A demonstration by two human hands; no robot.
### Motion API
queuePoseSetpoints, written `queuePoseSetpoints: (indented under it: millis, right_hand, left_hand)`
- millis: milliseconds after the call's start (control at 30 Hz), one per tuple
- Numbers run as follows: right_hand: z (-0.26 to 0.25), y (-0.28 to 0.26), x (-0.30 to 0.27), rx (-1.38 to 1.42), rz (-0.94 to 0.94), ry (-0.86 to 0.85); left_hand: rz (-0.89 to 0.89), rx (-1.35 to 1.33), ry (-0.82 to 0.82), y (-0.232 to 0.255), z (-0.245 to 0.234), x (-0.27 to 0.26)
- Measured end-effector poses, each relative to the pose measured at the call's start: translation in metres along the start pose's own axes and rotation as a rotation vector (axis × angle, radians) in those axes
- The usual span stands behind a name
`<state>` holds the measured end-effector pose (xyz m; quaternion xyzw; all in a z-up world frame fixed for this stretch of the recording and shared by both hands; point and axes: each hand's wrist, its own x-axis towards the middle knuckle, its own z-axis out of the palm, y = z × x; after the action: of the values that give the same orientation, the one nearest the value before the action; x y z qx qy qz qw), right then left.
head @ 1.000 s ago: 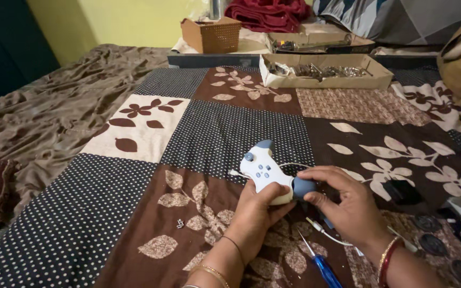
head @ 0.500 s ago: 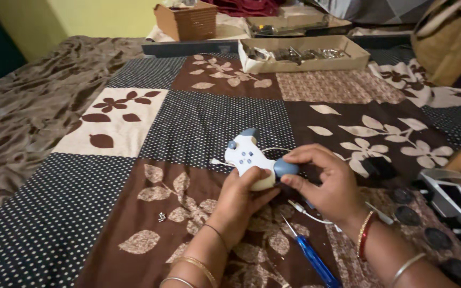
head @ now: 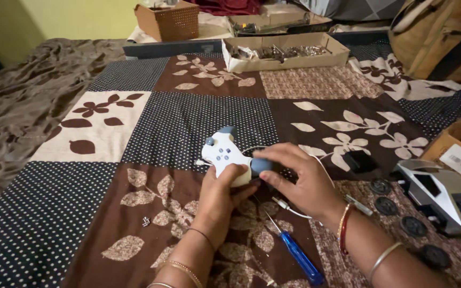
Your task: The person uses a blue-handled screwdriver to remove screws from the back of a white and blue game controller. They turn the controller over, unscrew multiple fasteners, and place the screws on the bed. The controller remains disassembled at the end of the clip.
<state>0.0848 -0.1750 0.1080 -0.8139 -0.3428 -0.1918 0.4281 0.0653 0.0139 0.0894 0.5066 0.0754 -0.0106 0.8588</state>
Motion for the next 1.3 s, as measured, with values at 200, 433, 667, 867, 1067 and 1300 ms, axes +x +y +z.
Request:
queuePoseSetpoints:
  millis: [200, 433, 667, 867, 1067, 1300]
  right_hand:
    - [0.003, 0.008, 0.001, 0.094, 0.046, 0.042]
    - [0.008, 0.023, -0.002, 0.5, 0.257, 0.083]
    - [0.008, 0.006, -0.004, 0.133, -0.026, 0.075]
    - [0.007, -0.003, 0.0, 0.19, 0.123, 0.03]
    - [0.004, -0.004, -0.001, 0.197, 0.07, 0.0]
    - [0.005, 0.0, -0.002, 0.22, 0.079, -0.005]
  left_hand:
    - [-0.065, -0.048, -0.087, 0.001, -0.001, 0.002]
    - [-0.11, -0.05, -0.168, 0.001, -0.002, -0.001]
    - [-0.083, -0.038, -0.125, 0.006, 0.0, -0.005]
    - [-0.124, 0.014, -0.089, 0.013, 0.006, -0.008]
    - [-0.096, -0.017, -0.103, 0.012, 0.006, -0.009]
    - [-0.091, -0.012, -0.094, 0.009, 0.005, -0.008]
